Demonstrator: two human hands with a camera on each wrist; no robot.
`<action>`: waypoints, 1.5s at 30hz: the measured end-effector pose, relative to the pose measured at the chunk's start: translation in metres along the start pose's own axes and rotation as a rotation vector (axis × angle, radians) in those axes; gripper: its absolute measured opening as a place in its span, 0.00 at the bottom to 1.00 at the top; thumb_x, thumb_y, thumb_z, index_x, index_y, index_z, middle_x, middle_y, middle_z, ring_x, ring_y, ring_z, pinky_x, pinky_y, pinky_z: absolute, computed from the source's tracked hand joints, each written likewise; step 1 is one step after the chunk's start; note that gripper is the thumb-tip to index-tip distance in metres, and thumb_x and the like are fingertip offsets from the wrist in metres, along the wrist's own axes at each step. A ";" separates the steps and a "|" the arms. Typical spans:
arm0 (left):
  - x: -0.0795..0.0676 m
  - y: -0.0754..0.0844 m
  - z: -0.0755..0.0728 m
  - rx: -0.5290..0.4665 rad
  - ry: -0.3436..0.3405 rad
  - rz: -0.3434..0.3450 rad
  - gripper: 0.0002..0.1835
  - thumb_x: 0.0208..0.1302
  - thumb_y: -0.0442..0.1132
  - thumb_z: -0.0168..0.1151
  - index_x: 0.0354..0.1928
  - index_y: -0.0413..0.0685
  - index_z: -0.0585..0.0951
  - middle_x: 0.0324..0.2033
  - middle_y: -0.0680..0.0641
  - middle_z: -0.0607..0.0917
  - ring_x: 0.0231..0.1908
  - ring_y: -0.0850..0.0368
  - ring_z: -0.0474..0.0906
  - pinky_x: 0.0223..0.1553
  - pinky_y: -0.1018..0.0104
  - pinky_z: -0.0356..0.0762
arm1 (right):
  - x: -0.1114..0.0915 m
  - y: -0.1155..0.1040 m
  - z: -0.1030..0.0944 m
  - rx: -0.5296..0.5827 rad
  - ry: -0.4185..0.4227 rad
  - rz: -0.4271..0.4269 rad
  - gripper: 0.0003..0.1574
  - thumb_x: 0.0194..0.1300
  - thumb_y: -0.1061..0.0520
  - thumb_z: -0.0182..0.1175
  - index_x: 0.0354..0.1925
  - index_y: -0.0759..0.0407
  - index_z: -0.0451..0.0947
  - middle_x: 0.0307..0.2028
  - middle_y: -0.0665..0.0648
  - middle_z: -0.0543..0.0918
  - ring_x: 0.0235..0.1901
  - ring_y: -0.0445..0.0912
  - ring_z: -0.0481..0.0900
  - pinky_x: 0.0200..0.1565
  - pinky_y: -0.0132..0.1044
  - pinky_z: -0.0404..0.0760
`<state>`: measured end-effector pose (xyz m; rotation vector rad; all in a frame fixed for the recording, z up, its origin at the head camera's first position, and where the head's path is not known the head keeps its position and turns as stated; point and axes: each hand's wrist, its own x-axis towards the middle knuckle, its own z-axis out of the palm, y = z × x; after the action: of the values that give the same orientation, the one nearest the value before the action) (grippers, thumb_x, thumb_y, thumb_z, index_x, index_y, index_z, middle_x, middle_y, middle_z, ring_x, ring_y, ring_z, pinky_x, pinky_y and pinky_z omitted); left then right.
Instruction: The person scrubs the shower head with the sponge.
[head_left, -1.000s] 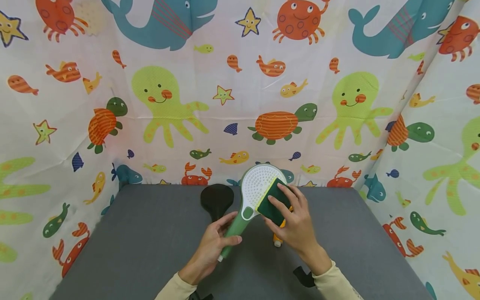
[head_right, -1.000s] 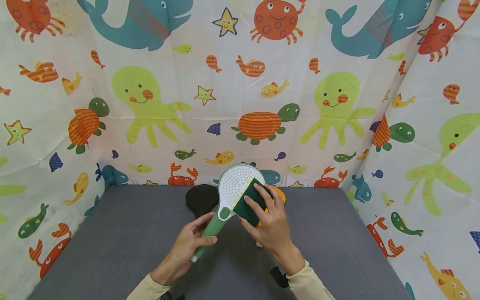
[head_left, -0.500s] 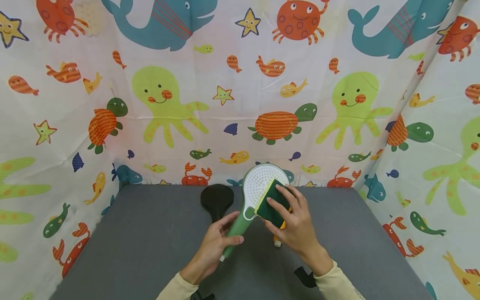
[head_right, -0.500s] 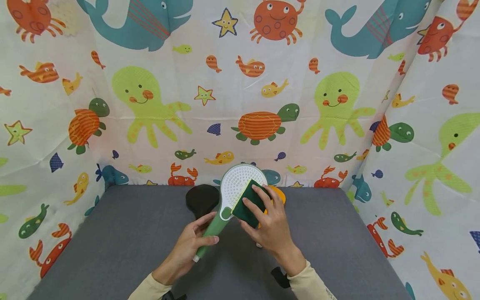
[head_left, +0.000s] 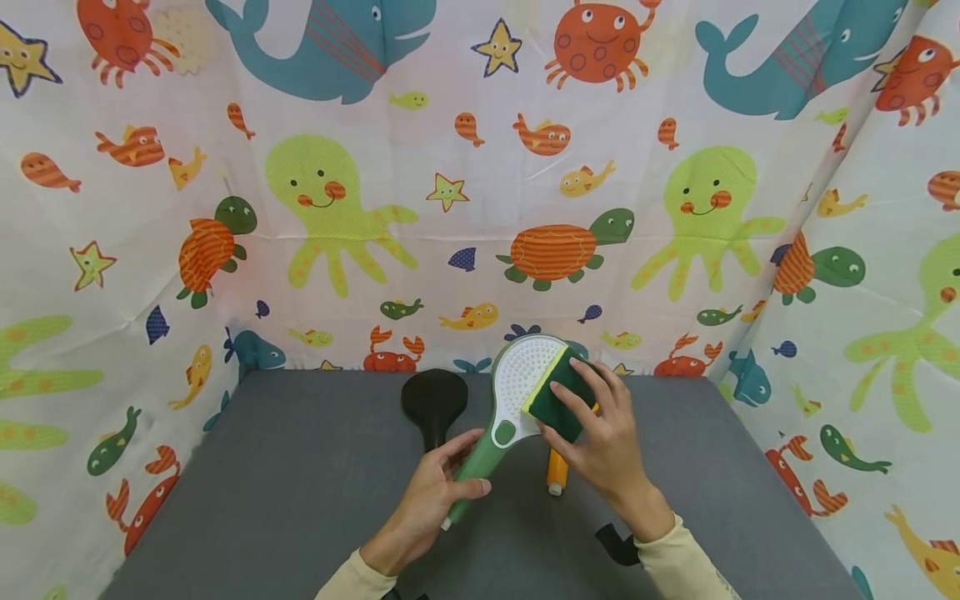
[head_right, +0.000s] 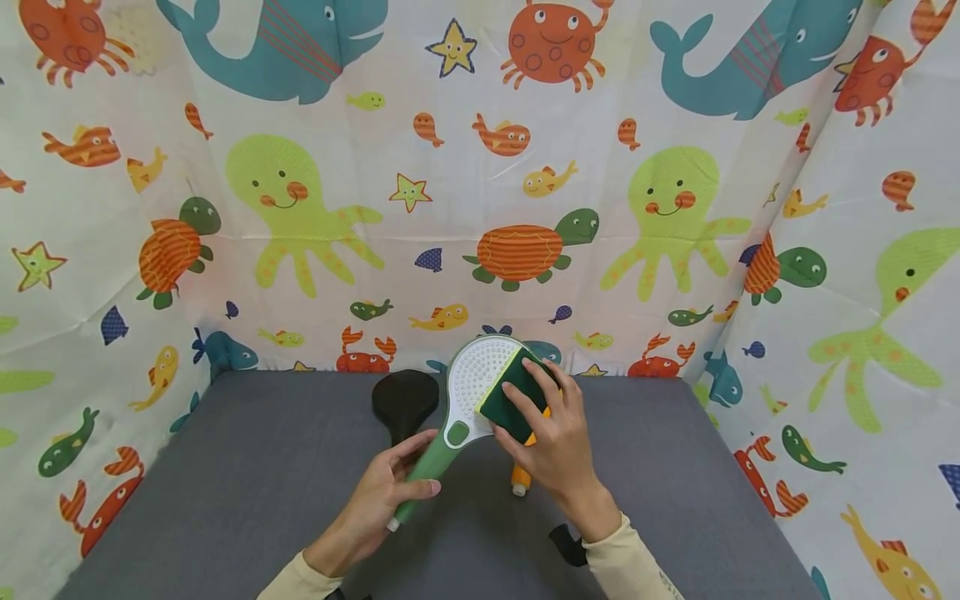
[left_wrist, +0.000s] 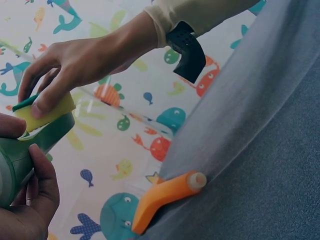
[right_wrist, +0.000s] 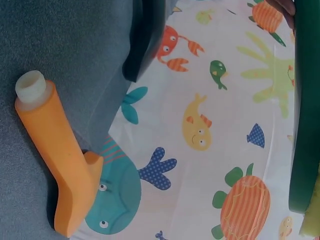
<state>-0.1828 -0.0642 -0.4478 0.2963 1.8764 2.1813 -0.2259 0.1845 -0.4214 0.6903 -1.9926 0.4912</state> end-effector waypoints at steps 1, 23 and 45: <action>0.000 0.000 0.000 0.001 0.000 0.003 0.38 0.53 0.28 0.67 0.69 0.39 0.68 0.63 0.38 0.73 0.53 0.53 0.72 0.51 0.67 0.73 | 0.000 0.000 0.000 0.000 0.006 0.003 0.35 0.66 0.29 0.53 0.52 0.52 0.82 0.62 0.65 0.75 0.61 0.66 0.68 0.55 0.67 0.72; 0.001 0.001 0.006 0.024 -0.009 -0.011 0.38 0.53 0.30 0.68 0.69 0.41 0.68 0.61 0.39 0.74 0.52 0.52 0.72 0.51 0.66 0.73 | -0.006 -0.010 0.008 0.039 0.040 -0.058 0.34 0.65 0.30 0.56 0.53 0.54 0.82 0.61 0.66 0.75 0.62 0.66 0.68 0.59 0.59 0.70; 0.001 0.002 0.009 0.034 -0.022 0.018 0.37 0.53 0.30 0.68 0.68 0.40 0.69 0.60 0.39 0.74 0.51 0.52 0.72 0.50 0.66 0.74 | 0.007 -0.004 0.001 0.040 0.082 0.015 0.34 0.63 0.29 0.58 0.52 0.53 0.82 0.62 0.66 0.75 0.62 0.66 0.68 0.51 0.65 0.77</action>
<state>-0.1808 -0.0561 -0.4441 0.3428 1.9077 2.1510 -0.2266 0.1785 -0.4159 0.6700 -1.9167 0.5608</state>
